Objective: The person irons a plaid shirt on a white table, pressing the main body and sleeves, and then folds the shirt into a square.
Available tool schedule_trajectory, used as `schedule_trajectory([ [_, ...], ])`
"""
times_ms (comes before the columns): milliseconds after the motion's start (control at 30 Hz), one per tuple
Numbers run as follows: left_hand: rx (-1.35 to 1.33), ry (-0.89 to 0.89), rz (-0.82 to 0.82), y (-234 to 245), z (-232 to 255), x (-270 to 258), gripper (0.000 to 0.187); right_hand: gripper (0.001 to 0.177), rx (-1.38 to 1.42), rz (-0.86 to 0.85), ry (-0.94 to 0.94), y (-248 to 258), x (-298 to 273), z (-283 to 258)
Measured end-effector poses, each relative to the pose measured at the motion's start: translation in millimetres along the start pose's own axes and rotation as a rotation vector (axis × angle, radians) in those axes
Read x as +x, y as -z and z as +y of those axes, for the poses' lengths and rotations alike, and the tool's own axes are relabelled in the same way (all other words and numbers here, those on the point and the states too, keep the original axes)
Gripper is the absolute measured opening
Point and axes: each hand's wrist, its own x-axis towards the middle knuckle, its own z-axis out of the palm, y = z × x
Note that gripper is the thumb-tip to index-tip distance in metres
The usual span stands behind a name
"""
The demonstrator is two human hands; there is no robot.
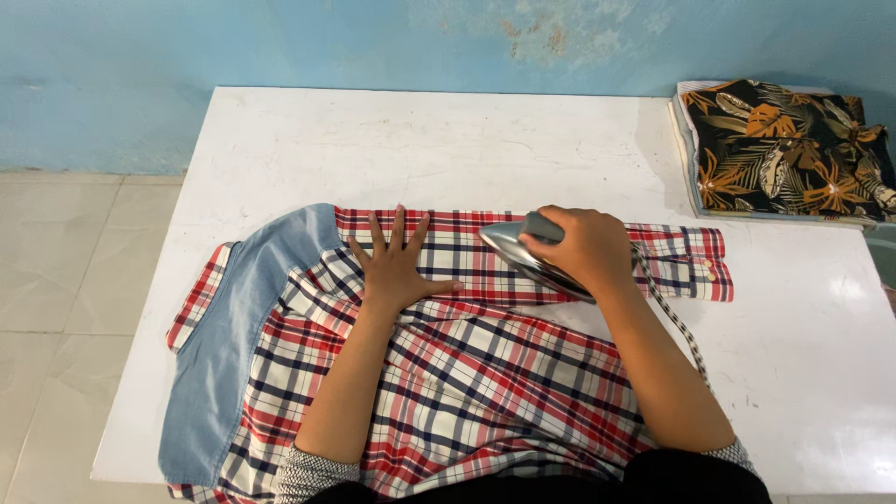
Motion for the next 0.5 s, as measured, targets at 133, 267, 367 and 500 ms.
schedule_trajectory([
  [133,-0.008,0.01,-0.028,3,-4,0,0.148,0.044,0.026,0.012,0.207,-6,2,-4],
  [267,-0.025,0.014,0.003,1,-5,-4,0.148,0.044,-0.043,-0.102,-0.049,-8,10,-2],
  [367,-0.028,0.019,0.007,0,-5,-1,0.15,0.046,-0.077,-0.039,0.001,-11,8,2],
  [500,-0.016,0.018,-0.002,-4,-8,1,0.149,0.05,-0.038,-0.044,0.183,-12,1,8],
])
